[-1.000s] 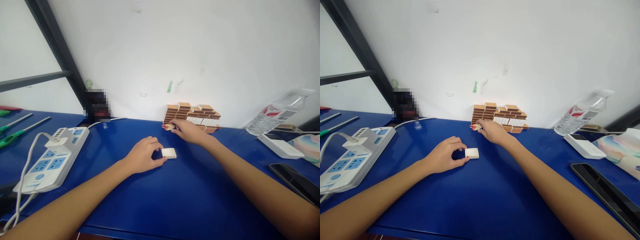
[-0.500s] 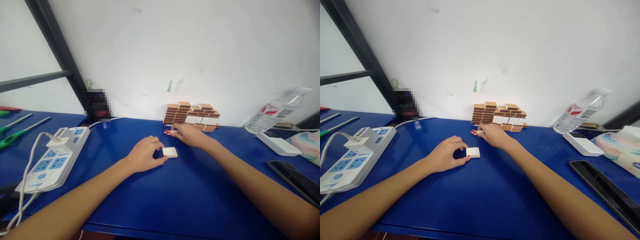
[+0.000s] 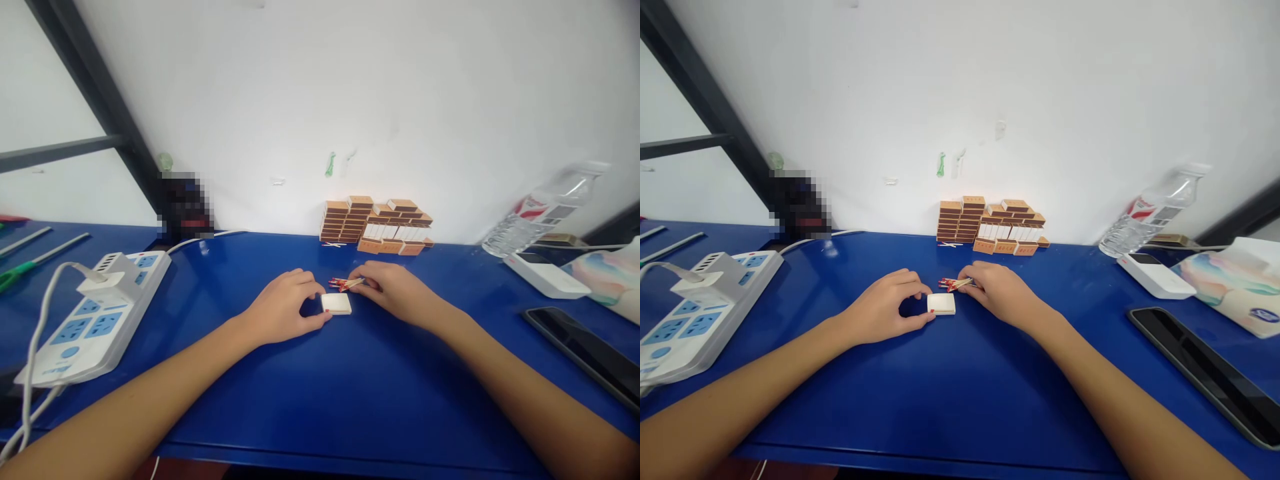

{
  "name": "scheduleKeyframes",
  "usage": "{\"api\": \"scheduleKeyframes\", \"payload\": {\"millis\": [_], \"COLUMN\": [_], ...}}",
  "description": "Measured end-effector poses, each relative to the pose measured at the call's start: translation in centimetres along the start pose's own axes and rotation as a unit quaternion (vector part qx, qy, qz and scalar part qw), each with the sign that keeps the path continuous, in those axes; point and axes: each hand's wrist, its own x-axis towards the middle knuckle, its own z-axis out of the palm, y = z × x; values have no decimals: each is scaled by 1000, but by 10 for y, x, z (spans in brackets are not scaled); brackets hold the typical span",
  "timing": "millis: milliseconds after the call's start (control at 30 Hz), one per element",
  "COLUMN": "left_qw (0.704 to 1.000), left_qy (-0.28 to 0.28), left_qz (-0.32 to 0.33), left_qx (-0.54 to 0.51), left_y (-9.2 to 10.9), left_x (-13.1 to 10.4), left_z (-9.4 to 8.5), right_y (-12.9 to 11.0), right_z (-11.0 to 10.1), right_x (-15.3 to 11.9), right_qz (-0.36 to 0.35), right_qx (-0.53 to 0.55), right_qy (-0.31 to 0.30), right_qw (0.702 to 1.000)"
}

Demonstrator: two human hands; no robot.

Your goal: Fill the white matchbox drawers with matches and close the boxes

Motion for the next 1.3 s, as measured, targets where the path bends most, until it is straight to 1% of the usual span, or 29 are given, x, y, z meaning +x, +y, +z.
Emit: {"api": "scheduleKeyframes", "payload": {"millis": [267,367,433,567,700,833,933,1100,1300], "left_qw": [1000,1000,1000,1000,1000,1000,1000,1000,1000], "left_qy": [-6,-3,-2,2,0,-1,-3,-3,-6], "left_qz": [1,1,1,4,7,6,6,9,5], "left_qx": [0,0,1,5,8,3,1,5,4], "left_y": [3,3,3,2,2,2,2,3,1], "left_x": [0,0,0,-1,0,0,1,0,-1], "left_z": [0,0,1,2,1,1,0,1,1], "right_y": [8,4,-2,-21,-34,-34,-32,-30,-31], "right_z": [-3,-5,-6,-3,6,9,7,4,8], "right_x": [-7,-9,-11,-12,-12,-12,-13,-15,-14], "right_qz": [-12,-17,-24,-42,-29,-23,-20,-43,-40], "right_qx": [-9,3,25,87,101,84,68,53,90], "right_qy": [29,59,66,32,7,-9,0,8,19], "right_qw": [999,998,997,995,994,996,997,998,995]}}
